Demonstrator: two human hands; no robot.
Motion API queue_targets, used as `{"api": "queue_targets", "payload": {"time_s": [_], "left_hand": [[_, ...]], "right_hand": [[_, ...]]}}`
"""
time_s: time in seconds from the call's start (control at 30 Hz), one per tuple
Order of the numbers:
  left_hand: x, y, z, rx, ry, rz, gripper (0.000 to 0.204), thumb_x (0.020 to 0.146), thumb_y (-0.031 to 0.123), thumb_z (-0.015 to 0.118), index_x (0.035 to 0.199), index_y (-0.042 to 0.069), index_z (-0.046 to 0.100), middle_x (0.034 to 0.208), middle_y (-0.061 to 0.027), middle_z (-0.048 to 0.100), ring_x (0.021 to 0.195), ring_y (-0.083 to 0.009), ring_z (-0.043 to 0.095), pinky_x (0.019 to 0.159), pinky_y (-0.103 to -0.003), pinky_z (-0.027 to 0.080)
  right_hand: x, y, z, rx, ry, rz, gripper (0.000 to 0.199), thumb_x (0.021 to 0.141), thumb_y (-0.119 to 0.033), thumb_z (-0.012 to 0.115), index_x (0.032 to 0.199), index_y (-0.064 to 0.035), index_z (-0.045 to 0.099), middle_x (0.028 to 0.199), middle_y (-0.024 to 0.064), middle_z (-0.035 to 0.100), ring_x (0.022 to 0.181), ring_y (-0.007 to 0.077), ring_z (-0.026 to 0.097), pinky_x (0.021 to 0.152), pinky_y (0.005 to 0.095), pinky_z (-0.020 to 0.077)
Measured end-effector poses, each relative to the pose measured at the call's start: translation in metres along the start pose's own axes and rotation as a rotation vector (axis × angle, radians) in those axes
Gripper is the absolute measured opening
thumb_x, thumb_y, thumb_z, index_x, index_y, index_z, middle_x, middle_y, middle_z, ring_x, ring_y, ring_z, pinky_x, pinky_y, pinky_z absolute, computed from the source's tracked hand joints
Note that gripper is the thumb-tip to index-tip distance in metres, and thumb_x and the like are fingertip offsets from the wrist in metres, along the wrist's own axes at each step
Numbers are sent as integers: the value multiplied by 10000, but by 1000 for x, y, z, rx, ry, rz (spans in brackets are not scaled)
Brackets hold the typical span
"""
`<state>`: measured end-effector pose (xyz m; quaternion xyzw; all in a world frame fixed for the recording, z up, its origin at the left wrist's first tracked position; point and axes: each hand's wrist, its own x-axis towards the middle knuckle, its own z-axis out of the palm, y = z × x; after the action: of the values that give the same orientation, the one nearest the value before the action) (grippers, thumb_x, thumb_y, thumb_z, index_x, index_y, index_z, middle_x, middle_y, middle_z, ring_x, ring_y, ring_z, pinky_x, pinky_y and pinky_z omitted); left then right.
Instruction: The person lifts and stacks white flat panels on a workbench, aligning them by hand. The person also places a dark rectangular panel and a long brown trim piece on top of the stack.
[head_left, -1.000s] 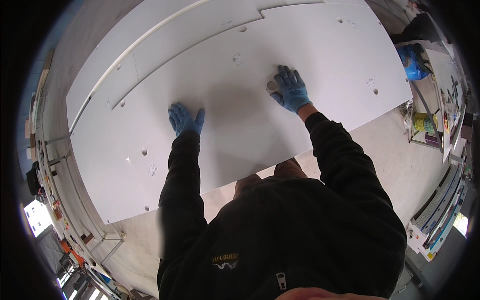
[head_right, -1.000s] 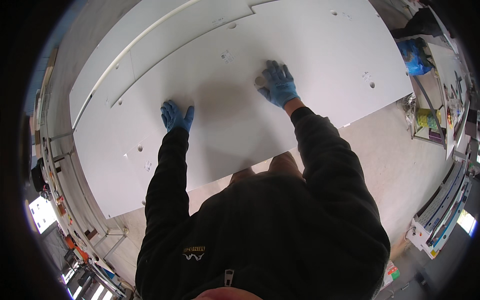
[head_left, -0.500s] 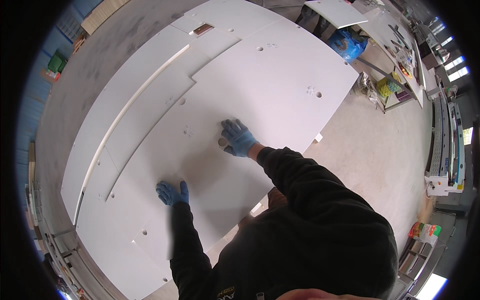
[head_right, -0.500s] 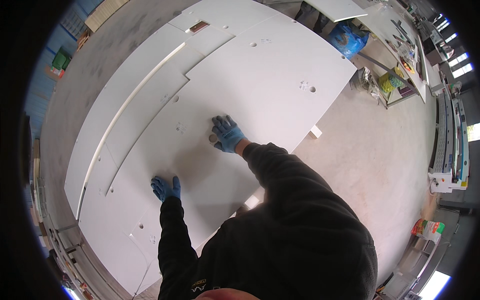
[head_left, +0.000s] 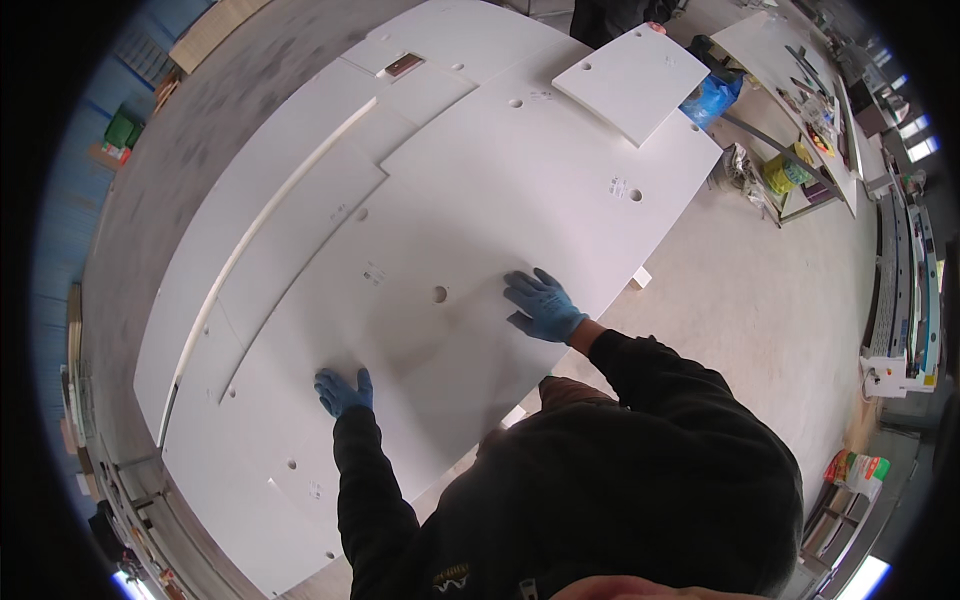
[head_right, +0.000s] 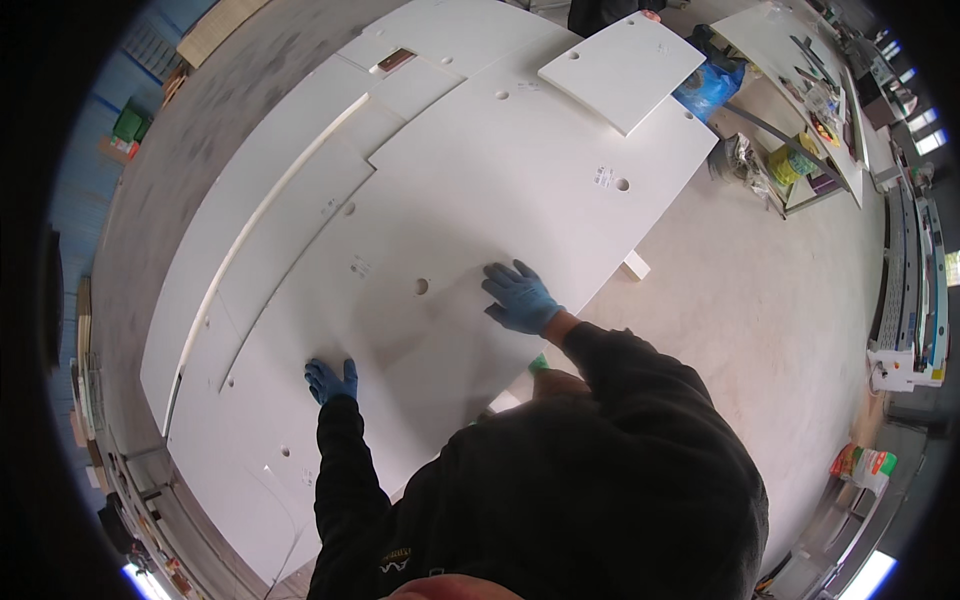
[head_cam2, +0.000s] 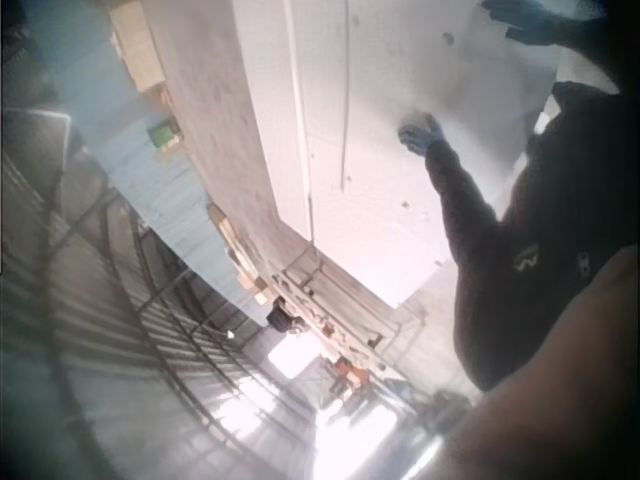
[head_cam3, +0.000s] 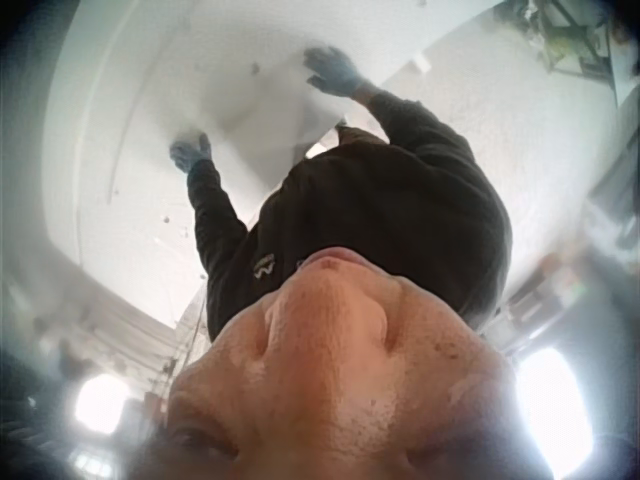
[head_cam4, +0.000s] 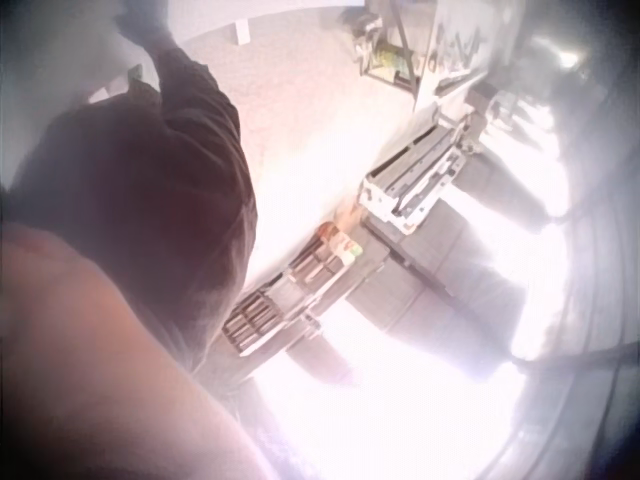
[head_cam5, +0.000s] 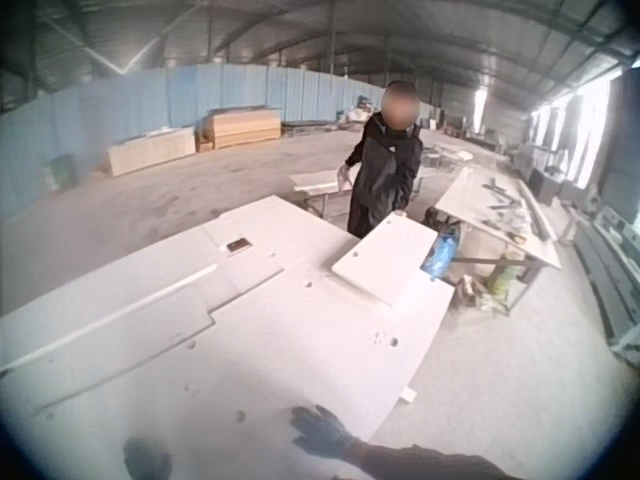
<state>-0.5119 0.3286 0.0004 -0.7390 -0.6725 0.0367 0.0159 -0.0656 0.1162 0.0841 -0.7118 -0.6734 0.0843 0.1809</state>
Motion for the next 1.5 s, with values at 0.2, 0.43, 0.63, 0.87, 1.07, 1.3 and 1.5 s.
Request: {"api": "queue_targets", "payload": {"time_s": [0.2,0.43,0.63,0.87,1.07,1.3,1.5], "left_hand": [[-27,49,-2,-153,-36,-65,943,896,598,630,1611,77,303,1658,-212,301,1530,-416,271,1222,-545,248],[-85,167,-36,-420,55,166,826,901,502,665,1557,72,406,1600,-209,409,1478,-418,367,1194,-533,300],[-114,244,-84,-553,159,404,722,890,428,690,1486,66,502,1545,-240,465,1422,-454,424,1158,-533,346],[-157,302,-100,-576,34,566,682,889,398,719,1455,62,538,1523,-229,496,1395,-432,468,1146,-508,388],[-200,325,-85,-737,-58,685,669,896,407,688,1445,52,546,1519,-240,490,1411,-438,436,1178,-519,336],[-265,335,-74,-905,-75,618,621,885,335,734,1412,51,569,1486,-231,525,1373,-446,477,1143,-535,375],[-274,360,-89,-917,18,602,582,882,269,751,1396,55,581,1446,-229,563,1331,-436,525,1098,-512,434]], "right_hand": [[-36,53,-24,77,95,34,391,902,-303,699,1216,-72,668,1409,144,604,1335,311,544,1158,515,363],[-55,127,-68,187,378,171,301,887,-135,703,1159,-9,695,1301,177,678,1167,360,645,1023,428,492],[-86,169,-76,236,481,366,285,939,-162,677,1173,-3,716,1271,183,700,1174,366,653,1033,431,502],[-220,197,-60,99,541,506,295,920,-191,677,1146,-6,715,1158,193,733,1059,398,686,931,454,547],[-390,190,-36,64,371,1057,394,990,-285,601,1237,5,702,1226,212,711,1165,376,671,1018,422,528],[-498,171,-52,-22,56,1251,500,995,-421,552,1238,-11,705,1252,229,694,1207,396,641,1047,460,501],[-455,249,-57,82,91,1213,492,1003,-424,551,1229,-14,703,1239,237,695,1192,411,645,1018,462,515]]}}
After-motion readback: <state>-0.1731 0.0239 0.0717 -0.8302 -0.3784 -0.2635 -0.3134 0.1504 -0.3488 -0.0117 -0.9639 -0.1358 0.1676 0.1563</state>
